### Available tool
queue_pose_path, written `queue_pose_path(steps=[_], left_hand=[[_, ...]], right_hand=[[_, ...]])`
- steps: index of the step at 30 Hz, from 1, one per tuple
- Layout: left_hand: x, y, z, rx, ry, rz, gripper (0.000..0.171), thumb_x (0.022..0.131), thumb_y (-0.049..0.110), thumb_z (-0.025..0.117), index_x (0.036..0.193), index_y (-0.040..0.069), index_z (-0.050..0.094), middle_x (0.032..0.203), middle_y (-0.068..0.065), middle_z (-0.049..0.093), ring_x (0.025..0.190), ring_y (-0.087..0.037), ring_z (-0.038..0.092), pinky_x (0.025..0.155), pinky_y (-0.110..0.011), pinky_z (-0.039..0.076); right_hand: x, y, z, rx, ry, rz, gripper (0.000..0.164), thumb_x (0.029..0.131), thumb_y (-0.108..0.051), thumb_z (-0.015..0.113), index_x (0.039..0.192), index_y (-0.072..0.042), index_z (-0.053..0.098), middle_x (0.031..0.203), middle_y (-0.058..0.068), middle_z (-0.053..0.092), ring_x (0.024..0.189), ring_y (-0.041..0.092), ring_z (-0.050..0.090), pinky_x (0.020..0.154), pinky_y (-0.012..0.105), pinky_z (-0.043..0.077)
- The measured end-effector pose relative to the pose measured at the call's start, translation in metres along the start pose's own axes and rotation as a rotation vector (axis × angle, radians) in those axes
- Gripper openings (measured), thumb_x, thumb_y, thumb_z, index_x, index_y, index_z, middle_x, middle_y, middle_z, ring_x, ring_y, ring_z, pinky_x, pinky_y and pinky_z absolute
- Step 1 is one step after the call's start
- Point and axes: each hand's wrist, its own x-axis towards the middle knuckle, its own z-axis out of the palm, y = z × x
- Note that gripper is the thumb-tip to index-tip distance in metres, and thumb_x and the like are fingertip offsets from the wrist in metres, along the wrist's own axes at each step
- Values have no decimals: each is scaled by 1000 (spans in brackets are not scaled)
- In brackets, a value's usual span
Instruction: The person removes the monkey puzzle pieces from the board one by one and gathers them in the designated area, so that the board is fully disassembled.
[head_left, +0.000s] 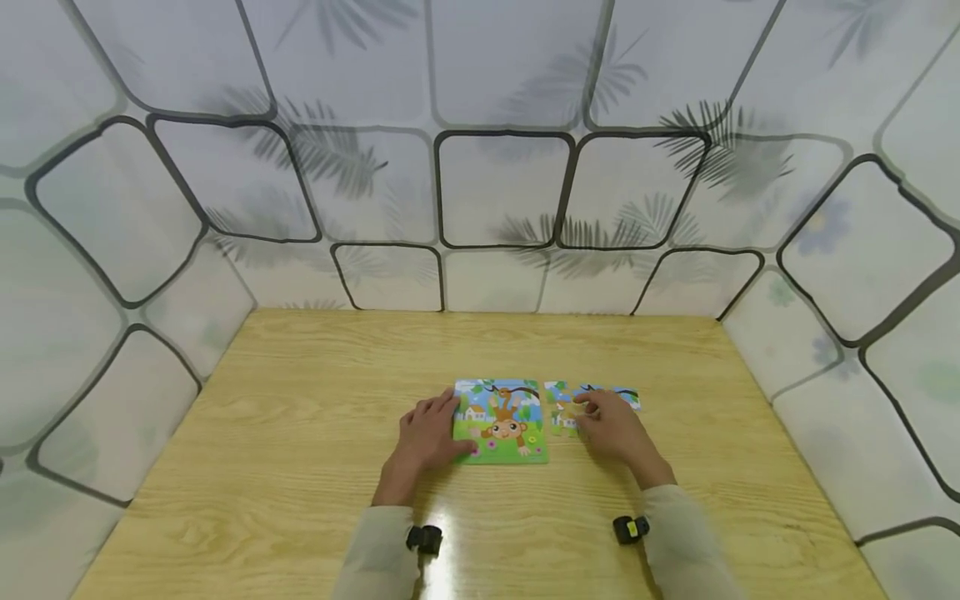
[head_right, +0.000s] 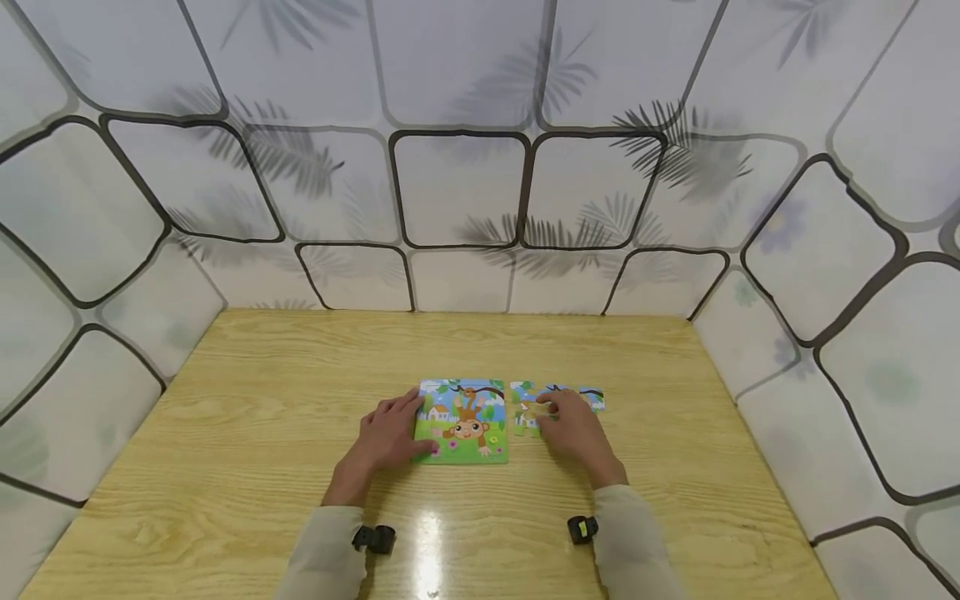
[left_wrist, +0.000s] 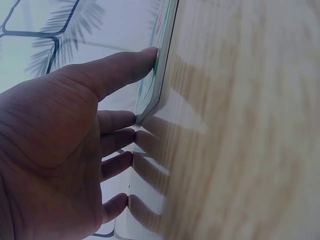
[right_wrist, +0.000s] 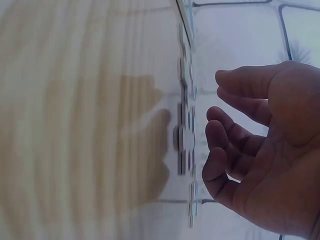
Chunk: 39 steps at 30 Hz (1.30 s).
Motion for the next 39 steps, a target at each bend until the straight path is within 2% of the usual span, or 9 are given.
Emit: queue_pose_path(steps=[7, 14, 16, 19, 24, 28, 33, 39], left_hand=[[-1, 1, 1, -1, 7, -5, 87, 78, 51, 74, 148, 12, 41, 158, -6, 32, 139, -34, 34, 106, -60, 29], [0, 2, 1, -2, 20, -2, 86, 78, 49, 75, 147, 11, 42, 157, -7, 34, 138, -35, 36, 105, -60, 30], [0, 2, 2, -1, 17, -7, 86, 78, 49, 75, 148, 12, 41, 157, -7, 33, 138, -35, 36, 105, -60, 30], [0, 2, 2, -3, 16, -6, 86, 77, 49, 75, 147, 11, 42, 157, -7, 34, 137, -35, 36, 105, -61, 30], [1, 2, 2, -12, 15, -10, 86, 77, 48, 75, 147, 11, 41, 157, -6, 33, 138, -34, 35, 106, -61, 29], [2, 1, 3, -12, 13, -19, 87, 77, 49, 75, 148, 12, 41, 158, -6, 33, 138, -33, 35, 107, -60, 29], [2, 1, 3, -6, 6, -19, 87, 78, 50, 74, 148, 12, 40, 158, -5, 33, 138, -33, 35, 107, -60, 29], [3, 2, 3, -6, 3, -18, 87, 78, 50, 74, 149, 13, 39, 158, -5, 32, 139, -33, 34, 107, -60, 28]], right_hand=[[11, -22, 16, -72, -20, -131, 29, 91, -14, 63, 118, -5, 68, 108, 11, 65, 94, 26, 60, 80, 44, 52], [19, -46, 31, -157, -90, -190, 35, 89, -15, 68, 123, -7, 66, 124, 12, 62, 119, 37, 53, 100, 52, 45], [21, -49, 35, -192, -102, -202, 35, 89, -18, 70, 122, -7, 67, 123, 12, 62, 118, 35, 54, 101, 50, 45], [23, -52, 39, -230, -111, -202, 34, 89, -21, 71, 120, -8, 68, 117, 10, 62, 110, 30, 57, 97, 45, 48], [23, -54, 41, -206, -112, -182, 34, 87, -22, 72, 119, -9, 69, 111, 4, 58, 102, 23, 57, 87, 38, 51], [23, -53, 43, -194, -118, -187, 35, 88, -21, 72, 121, -12, 67, 115, 3, 58, 105, 22, 58, 89, 39, 51], [24, -54, 43, -179, -124, -175, 34, 88, -21, 72, 121, -19, 67, 115, 2, 57, 102, 21, 58, 87, 39, 51], [28, -57, 41, -171, -137, -149, 41, 87, -19, 73, 127, -15, 64, 115, 8, 56, 98, 22, 57, 84, 40, 52]])
